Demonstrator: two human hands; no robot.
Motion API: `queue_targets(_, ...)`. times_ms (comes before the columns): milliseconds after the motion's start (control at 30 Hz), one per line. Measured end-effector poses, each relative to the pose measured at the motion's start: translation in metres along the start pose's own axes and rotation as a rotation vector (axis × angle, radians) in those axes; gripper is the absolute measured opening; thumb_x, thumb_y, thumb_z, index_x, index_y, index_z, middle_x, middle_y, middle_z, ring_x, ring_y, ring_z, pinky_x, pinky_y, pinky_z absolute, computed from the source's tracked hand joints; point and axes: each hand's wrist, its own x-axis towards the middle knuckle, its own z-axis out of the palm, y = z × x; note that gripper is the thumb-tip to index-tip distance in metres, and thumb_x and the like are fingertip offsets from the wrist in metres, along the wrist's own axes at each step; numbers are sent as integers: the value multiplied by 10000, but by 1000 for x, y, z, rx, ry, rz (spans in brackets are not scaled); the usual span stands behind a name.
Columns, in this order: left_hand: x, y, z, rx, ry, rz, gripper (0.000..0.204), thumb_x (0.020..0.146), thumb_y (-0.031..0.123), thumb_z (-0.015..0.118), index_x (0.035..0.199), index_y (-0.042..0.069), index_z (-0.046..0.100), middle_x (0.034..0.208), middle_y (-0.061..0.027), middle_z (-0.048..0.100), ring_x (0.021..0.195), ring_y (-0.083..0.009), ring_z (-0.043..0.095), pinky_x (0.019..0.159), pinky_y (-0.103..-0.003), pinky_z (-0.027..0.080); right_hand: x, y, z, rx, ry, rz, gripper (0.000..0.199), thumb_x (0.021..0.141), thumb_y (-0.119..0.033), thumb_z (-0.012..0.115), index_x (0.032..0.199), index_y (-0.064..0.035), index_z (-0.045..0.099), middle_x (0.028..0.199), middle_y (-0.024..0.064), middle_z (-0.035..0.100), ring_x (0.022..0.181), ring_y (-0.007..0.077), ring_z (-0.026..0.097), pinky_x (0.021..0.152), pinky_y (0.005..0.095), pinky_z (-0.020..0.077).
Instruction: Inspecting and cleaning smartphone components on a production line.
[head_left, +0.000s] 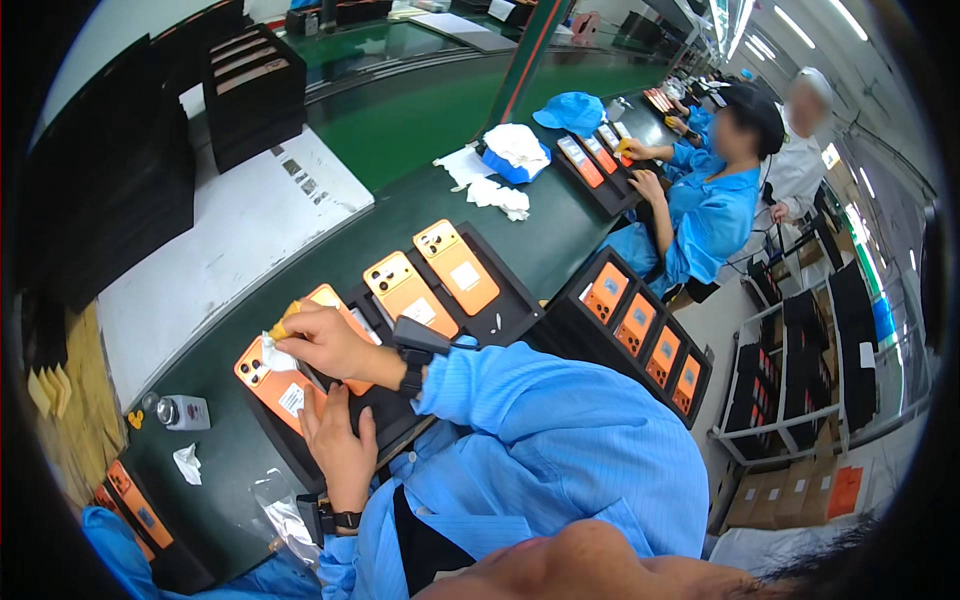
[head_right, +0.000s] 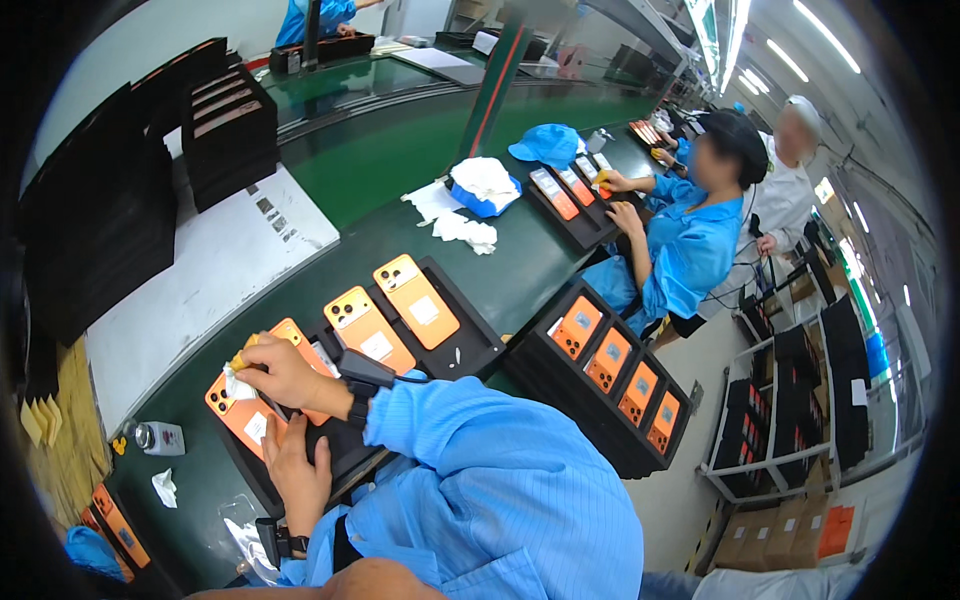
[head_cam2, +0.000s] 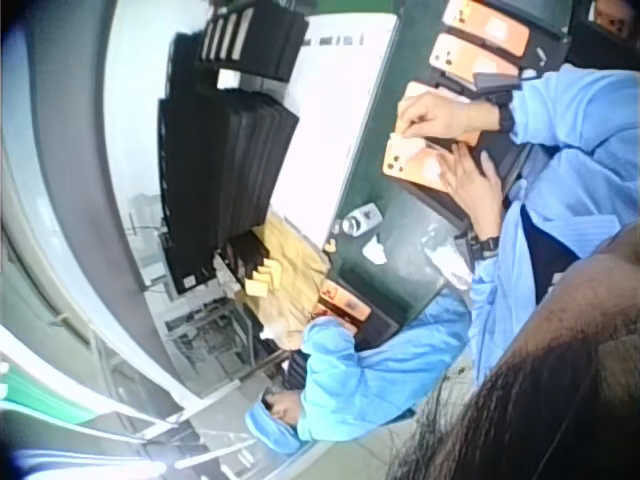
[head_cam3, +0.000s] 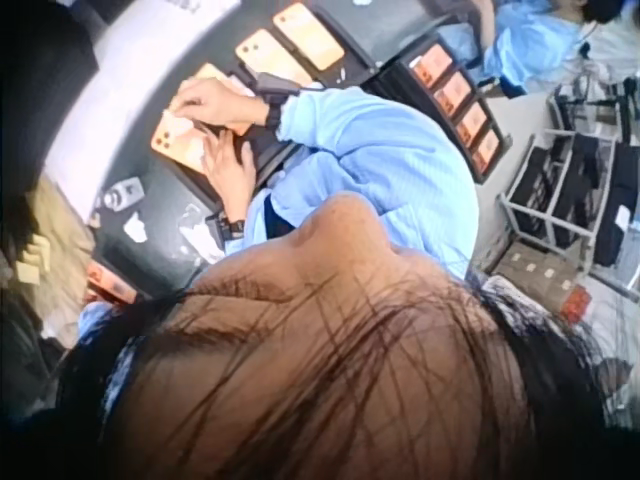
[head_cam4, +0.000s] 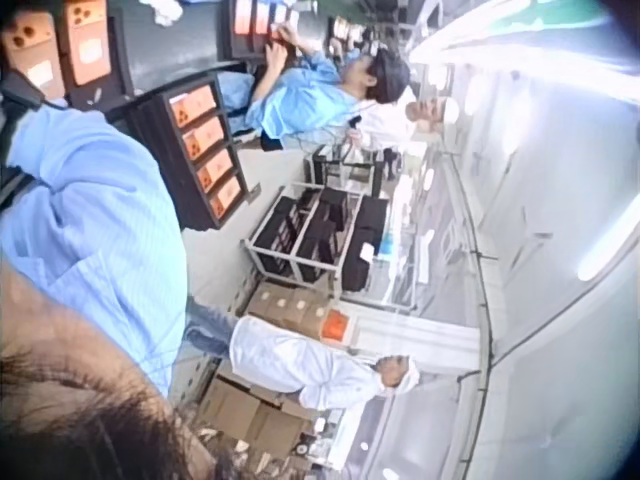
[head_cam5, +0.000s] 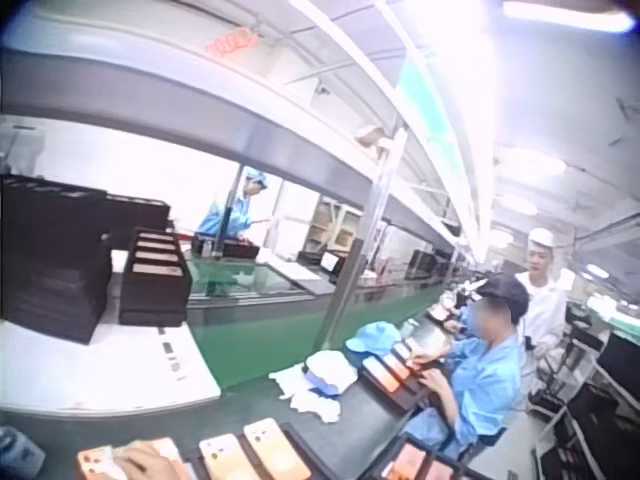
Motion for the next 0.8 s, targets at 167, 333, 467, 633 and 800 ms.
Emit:
queue_targets(167,8,-10,6,-739,135,-231,311,977,100,580,1254,-37,614,1174,-168,661,1098,-242,625,937,-338,481,-35,-2,-30,1314,-25,647,223,950,-127,646,1160,-51,644,1082,59,692,1051,190,657,936,364,519)
queue_targets(333,39,15,3,-1153,231,-266,260,984,62,579,1224,-27,626,1038,-35,662,905,-89,607,776,-221,469,-64,-10,-55,1527,-13,730,232,963,-150,628,1181,-69,617,1099,57,675,1068,200,640,930,394,513)
queue_targets(467,48,24,3,-1407,123,-323,281,1008,123,542,1216,-48,620,1103,-65,673,1000,-131,640,858,-264,501,-70,-5,-69,1426,-25,719,223,977,-182,612,1180,-91,608,1065,38,670,984,190,658,812,375,548)
queue_targets(633,50,38,-2,-1555,136,-324,389,1030,299,523,1141,-58,633,1064,-108,687,995,-181,653,891,-323,503,-78,-7,-85,1244,40,708,200,978,-193,621,1153,-95,626,1029,27,672,922,162,663,768,331,543)
queue_targets(800,51,49,3,-1563,27,-317,326,1017,252,550,1115,-49,632,1048,-109,687,959,-179,662,859,-332,523,-91,-2,-101,1173,10,658,188,964,-139,630,1139,-70,640,1081,49,684,1019,165,655,917,355,519)
